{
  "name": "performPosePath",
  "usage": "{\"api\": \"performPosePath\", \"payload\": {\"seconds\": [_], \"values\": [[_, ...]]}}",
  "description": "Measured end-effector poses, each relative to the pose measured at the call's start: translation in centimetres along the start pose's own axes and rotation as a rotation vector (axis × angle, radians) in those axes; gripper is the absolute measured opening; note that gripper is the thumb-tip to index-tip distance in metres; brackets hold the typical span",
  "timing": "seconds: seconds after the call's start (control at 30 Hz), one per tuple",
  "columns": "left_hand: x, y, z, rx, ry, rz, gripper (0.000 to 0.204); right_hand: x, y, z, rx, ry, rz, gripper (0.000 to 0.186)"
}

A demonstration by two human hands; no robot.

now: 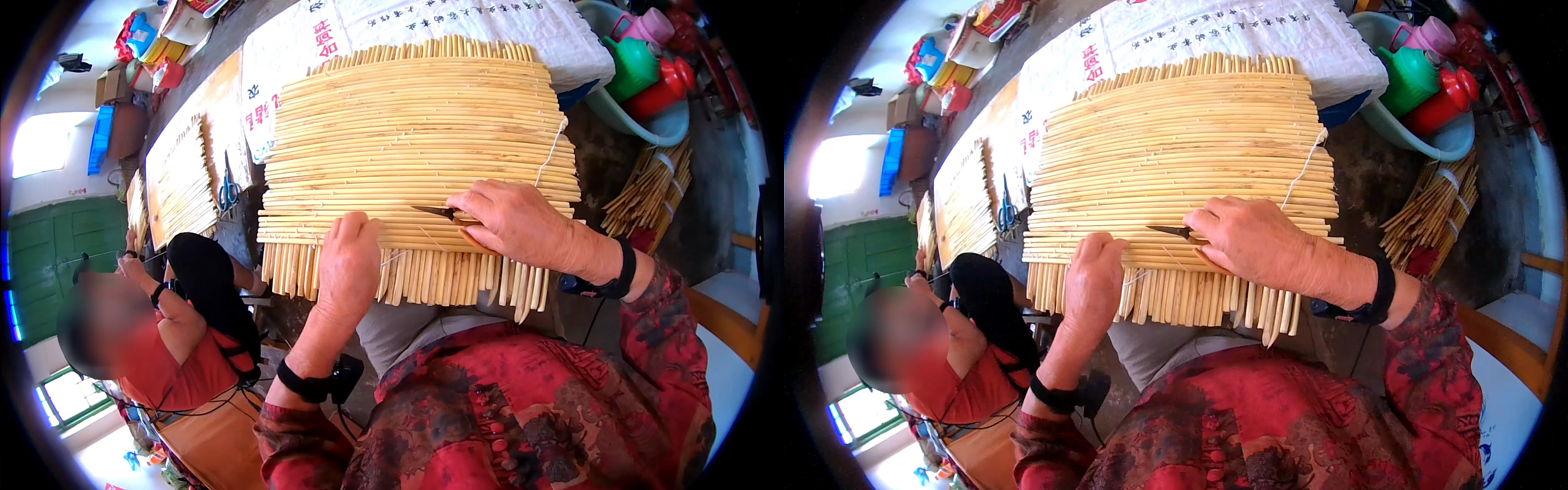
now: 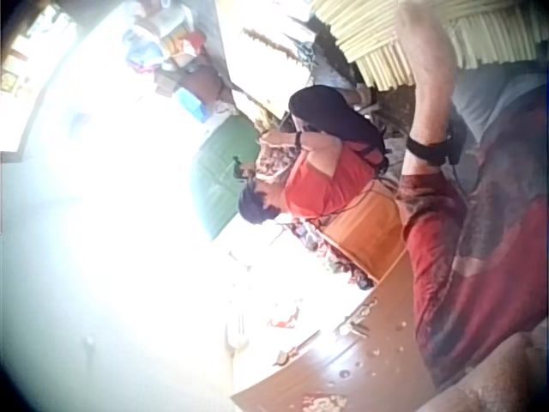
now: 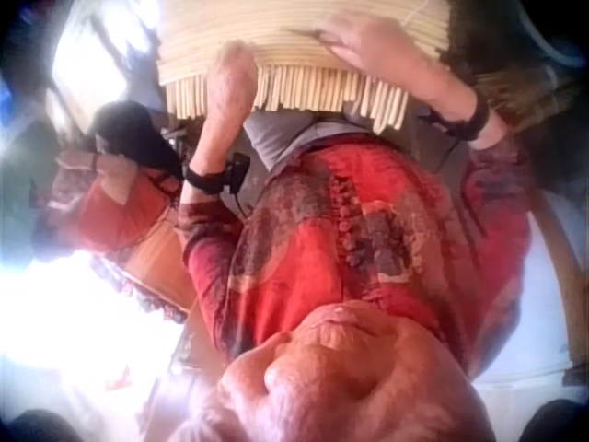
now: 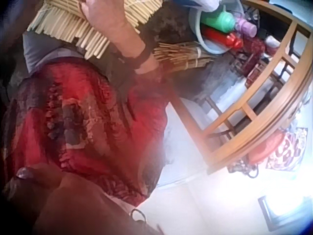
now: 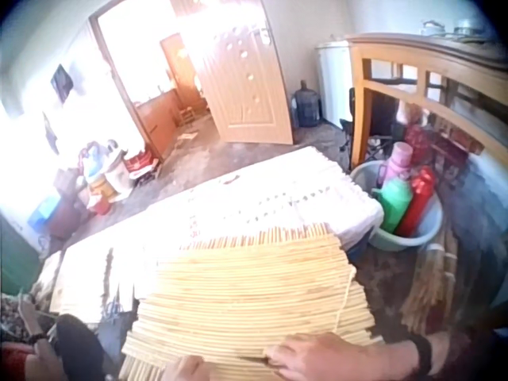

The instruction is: The person weaves a reed mat by threading a cord through rows of reeds and trimming the ends with a small tool. They pull the cord through the weave by hand and reach for more cord from a bundle.

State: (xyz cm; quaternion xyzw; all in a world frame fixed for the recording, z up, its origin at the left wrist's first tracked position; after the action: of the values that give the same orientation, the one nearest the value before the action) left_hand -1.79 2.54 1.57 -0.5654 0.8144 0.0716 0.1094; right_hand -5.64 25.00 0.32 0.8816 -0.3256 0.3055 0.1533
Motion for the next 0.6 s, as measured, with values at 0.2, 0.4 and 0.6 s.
{"api": "performPosePath", "payload": {"seconds": [0.2,0.4,0.6], "values": [[-0.4,-2.0,0.8,0.032,0.119,0.075,0.038,0.3,0.5,-0.1,0.033,-0.017,-0.044,0.040],[-0.5,-2.7,1.2,-0.075,0.091,0.044,0.034,0.5,2.2,0.2,0.070,-0.086,-0.125,0.037],[0.3,-1.1,-0.2,-0.103,-0.129,-0.044,0.019,0.3,3.4,0.6,0.077,-0.154,-0.141,0.034]]}}
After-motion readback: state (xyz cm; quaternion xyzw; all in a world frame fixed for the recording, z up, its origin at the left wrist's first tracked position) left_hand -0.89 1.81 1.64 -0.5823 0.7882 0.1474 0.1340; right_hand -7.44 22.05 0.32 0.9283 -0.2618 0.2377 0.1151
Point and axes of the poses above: each hand's wrist, its own y-axis towards the middle knuckle, its own z-axis out of the palm, x = y × z, the point moved 3 cm from there along y, towards the middle knuckle, and after that the axes turned 6 degrees about x, right-handed, at the moved point
